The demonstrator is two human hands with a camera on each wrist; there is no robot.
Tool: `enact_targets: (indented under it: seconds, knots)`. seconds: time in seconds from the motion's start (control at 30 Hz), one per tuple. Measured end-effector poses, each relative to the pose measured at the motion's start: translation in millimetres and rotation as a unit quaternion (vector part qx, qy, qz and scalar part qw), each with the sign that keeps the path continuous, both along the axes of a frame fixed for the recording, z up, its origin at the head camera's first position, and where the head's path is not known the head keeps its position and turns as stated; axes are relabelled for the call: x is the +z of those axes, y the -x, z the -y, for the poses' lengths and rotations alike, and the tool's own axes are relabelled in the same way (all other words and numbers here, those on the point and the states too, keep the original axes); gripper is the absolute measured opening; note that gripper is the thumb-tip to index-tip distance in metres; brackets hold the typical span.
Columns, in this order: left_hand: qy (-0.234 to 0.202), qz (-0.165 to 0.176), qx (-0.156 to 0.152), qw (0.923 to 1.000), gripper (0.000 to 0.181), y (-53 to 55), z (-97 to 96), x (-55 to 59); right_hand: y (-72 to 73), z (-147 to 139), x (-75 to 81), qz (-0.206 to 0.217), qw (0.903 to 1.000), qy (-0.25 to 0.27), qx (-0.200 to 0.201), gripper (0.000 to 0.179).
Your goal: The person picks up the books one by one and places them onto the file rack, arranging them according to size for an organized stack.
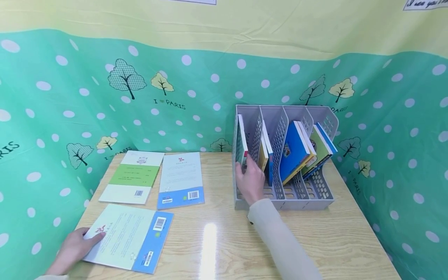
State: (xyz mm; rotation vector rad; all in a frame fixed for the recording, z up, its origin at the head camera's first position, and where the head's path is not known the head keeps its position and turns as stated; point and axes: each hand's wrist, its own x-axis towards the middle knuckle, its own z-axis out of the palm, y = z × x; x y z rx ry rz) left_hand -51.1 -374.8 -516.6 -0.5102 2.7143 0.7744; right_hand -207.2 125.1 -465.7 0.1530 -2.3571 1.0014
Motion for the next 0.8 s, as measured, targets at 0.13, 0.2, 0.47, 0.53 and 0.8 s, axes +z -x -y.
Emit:
enact_targets:
  seconds: [0.13,0.2,0.47,0.53,0.8]
  knots:
    - [-0.017,-0.016,0.009,0.9997,0.062,-1.7,1.1,-0.1,-5.1,-1,0.2,0.005,0.9999,0.003,0.009,0.028]
    - [-0.033,-0.03,0.02,0.9988,0.054,-2.1,1.9,-1.6,-7.4,-2,0.2,0.013,0.9999,0.004,0.01,0.029]
    - [-0.138,-0.024,0.074,0.9875,0.06,-1.1,2.8,-1.7,-17.8,-6,0.5,0.03,0.9993,0.012,0.016,0.033]
    - [-0.158,-0.017,0.084,0.9838,0.064,-1.3,1.8,0.9,-19.7,-7,0.6,0.031,0.9993,0.009,0.017,0.033]
    - [-0.177,-0.026,0.088,0.9799,0.061,-2.2,-4.3,9.5,-27.6,-12,0.4,0.037,0.9993,0.001,0.007,0.037]
